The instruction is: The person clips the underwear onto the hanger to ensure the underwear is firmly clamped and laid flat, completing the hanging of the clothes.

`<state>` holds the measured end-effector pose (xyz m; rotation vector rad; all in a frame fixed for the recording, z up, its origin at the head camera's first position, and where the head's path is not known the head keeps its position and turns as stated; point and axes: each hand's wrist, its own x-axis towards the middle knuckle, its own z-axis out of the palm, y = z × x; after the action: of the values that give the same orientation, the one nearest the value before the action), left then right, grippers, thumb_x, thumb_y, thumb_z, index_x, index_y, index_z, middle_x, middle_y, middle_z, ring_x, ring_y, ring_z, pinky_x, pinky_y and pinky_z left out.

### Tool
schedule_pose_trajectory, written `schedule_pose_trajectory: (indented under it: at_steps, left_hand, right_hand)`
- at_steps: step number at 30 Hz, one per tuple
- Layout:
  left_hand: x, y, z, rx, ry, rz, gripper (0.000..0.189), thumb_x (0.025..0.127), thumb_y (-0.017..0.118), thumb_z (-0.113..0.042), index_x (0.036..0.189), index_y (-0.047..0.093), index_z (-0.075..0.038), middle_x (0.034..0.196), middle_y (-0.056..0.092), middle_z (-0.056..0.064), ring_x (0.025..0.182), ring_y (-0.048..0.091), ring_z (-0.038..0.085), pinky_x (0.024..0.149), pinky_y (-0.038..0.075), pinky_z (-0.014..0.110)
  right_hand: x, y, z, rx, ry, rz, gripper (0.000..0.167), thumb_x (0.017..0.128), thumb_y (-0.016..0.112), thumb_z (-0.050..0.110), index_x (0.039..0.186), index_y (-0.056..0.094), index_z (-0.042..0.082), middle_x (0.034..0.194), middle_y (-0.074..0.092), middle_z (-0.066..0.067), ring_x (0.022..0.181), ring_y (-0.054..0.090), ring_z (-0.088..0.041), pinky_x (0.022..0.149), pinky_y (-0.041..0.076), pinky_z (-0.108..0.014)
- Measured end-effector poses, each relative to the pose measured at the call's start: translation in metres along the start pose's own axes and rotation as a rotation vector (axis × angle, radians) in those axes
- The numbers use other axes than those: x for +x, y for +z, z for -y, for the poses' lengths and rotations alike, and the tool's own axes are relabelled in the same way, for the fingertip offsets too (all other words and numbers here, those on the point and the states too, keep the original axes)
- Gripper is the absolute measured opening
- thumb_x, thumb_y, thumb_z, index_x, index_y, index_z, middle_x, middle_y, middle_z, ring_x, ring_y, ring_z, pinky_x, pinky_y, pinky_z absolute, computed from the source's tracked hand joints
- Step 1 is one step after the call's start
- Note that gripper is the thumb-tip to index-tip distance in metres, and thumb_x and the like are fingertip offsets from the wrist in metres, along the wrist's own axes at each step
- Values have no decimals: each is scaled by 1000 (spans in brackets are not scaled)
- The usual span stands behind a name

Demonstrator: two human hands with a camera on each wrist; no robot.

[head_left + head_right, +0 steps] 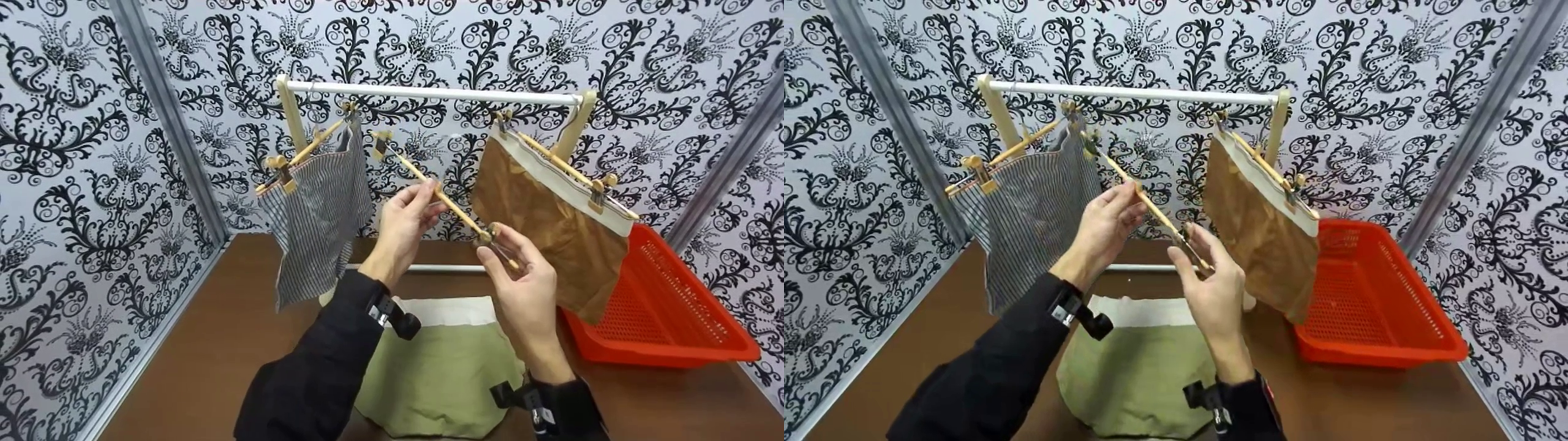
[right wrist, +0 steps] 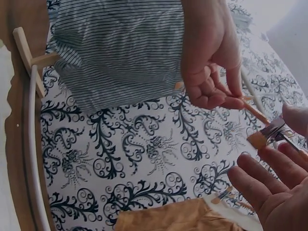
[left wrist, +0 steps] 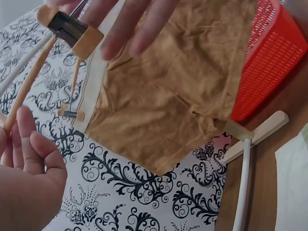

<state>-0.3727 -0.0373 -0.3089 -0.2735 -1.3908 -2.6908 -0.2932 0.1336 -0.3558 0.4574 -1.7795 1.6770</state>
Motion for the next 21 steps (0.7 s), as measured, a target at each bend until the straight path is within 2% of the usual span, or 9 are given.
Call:
schedule_pose_trajectory:
  at_steps: [4, 10, 15, 19, 21]
  left_hand:
    - [-4, -2, 7, 4, 9, 14, 9, 99, 66, -16, 98, 70, -8, 106, 74, 11, 73, 69, 13, 68, 54, 24]
    - [-9, -7, 14, 14, -10, 17, 12, 99, 67, -16, 101, 67, -5, 107, 72, 14, 74, 70, 13, 67, 54, 24]
    - [-10, -10, 14, 33, -29, 71, 16, 99, 67, -20, 105, 66, -5, 104, 71, 12, 81, 72, 17, 70, 56, 25]
    - [-10, -18, 13, 51, -52, 149, 29, 102, 62, -29, 119, 63, -6, 117, 70, 15, 98, 72, 26, 74, 57, 27]
    - [-9, -26, 11, 53, -48, 157, 43, 102, 60, -38, 132, 56, -7, 124, 68, 16, 106, 70, 30, 77, 57, 29]
  right_hand:
    - [-1, -2, -9, -1, 24, -14, 35, 93, 74, 10, 127, 67, 2, 117, 70, -10, 104, 69, -26, 89, 55, -28]
    - [0, -4, -18, 60, 71, -12, 33, 98, 67, 8, 128, 62, -3, 114, 64, -18, 95, 73, -27, 81, 58, -32]
    - [4, -8, -20, 180, 124, -22, 32, 100, 63, 8, 129, 57, -6, 115, 59, -23, 90, 73, -26, 77, 59, -38]
    - [7, -13, -18, 295, 166, -26, 29, 102, 59, 7, 127, 57, -7, 116, 57, -27, 88, 72, -27, 75, 60, -41]
    - [9, -17, -17, 319, 182, -23, 27, 102, 58, 8, 126, 58, -6, 115, 58, -27, 87, 73, -26, 75, 60, -41]
